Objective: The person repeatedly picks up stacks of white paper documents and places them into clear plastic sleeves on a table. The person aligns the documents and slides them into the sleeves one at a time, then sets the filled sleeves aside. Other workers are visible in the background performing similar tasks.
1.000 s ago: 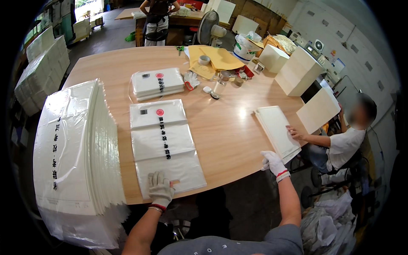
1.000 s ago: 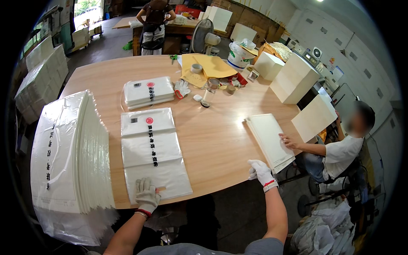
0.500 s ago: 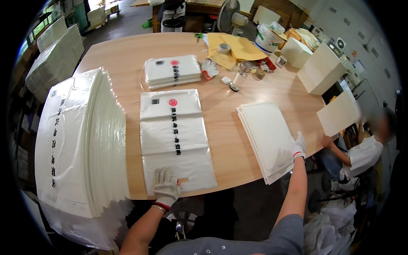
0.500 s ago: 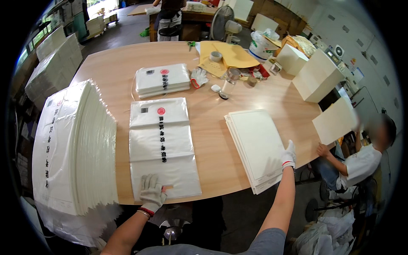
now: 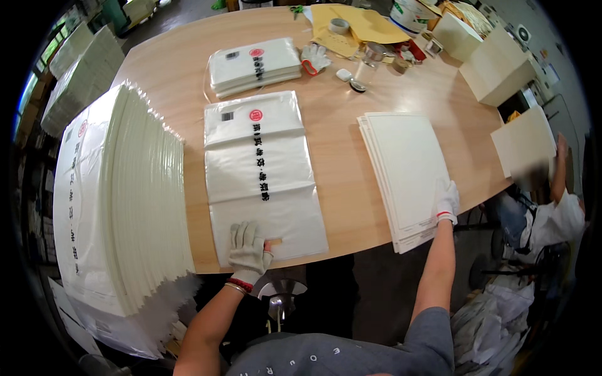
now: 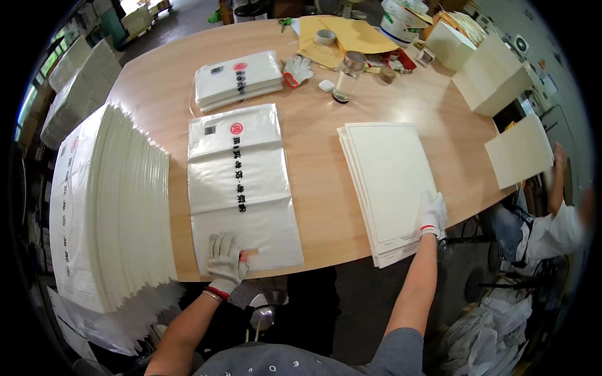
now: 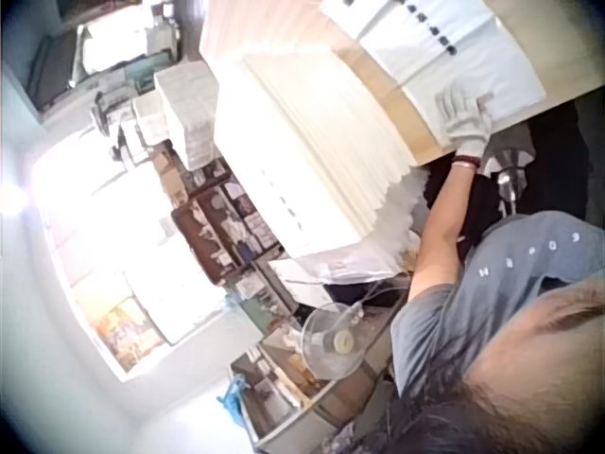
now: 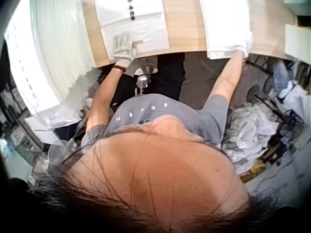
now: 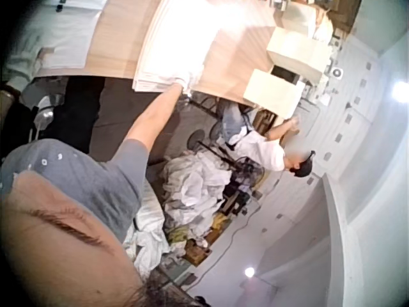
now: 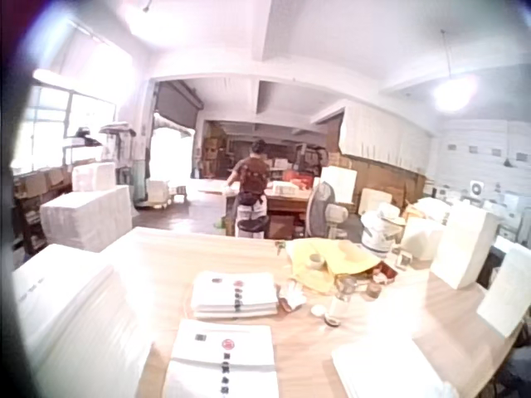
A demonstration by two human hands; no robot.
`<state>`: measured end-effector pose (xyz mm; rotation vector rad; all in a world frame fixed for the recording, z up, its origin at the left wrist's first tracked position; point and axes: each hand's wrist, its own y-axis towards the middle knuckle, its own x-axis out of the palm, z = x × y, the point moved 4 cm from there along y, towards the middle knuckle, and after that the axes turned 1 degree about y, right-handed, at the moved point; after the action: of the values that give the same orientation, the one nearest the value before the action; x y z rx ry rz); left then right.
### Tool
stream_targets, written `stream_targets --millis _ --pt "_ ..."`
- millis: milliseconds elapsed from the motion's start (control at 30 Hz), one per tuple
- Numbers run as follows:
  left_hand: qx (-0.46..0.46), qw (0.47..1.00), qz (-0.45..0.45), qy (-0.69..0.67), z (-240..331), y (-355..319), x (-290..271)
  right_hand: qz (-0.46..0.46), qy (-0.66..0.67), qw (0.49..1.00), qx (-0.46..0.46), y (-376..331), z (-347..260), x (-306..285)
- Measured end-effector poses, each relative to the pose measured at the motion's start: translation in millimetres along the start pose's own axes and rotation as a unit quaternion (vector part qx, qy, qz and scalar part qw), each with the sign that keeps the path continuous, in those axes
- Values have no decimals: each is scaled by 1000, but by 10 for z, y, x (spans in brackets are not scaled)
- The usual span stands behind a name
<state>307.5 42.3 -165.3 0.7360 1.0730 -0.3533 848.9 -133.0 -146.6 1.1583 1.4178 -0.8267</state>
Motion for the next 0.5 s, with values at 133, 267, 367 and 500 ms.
stream_targets --millis 133,267,367,500 --pt "1 1000 -2 0 -15 -26 40 6 -1 998 70 -468 -242 -147" --pt "-3 1000 -16 -22 8 -30 18 32 20 996 80 -788 -378 -167" --pt "-18 998 -44 -47 -4 2 6 1 21 996 84 -917 -528 -372" --pt "-43 995 -84 -45 -58 20 -13 26 24 996 77 -949 -435 -288"
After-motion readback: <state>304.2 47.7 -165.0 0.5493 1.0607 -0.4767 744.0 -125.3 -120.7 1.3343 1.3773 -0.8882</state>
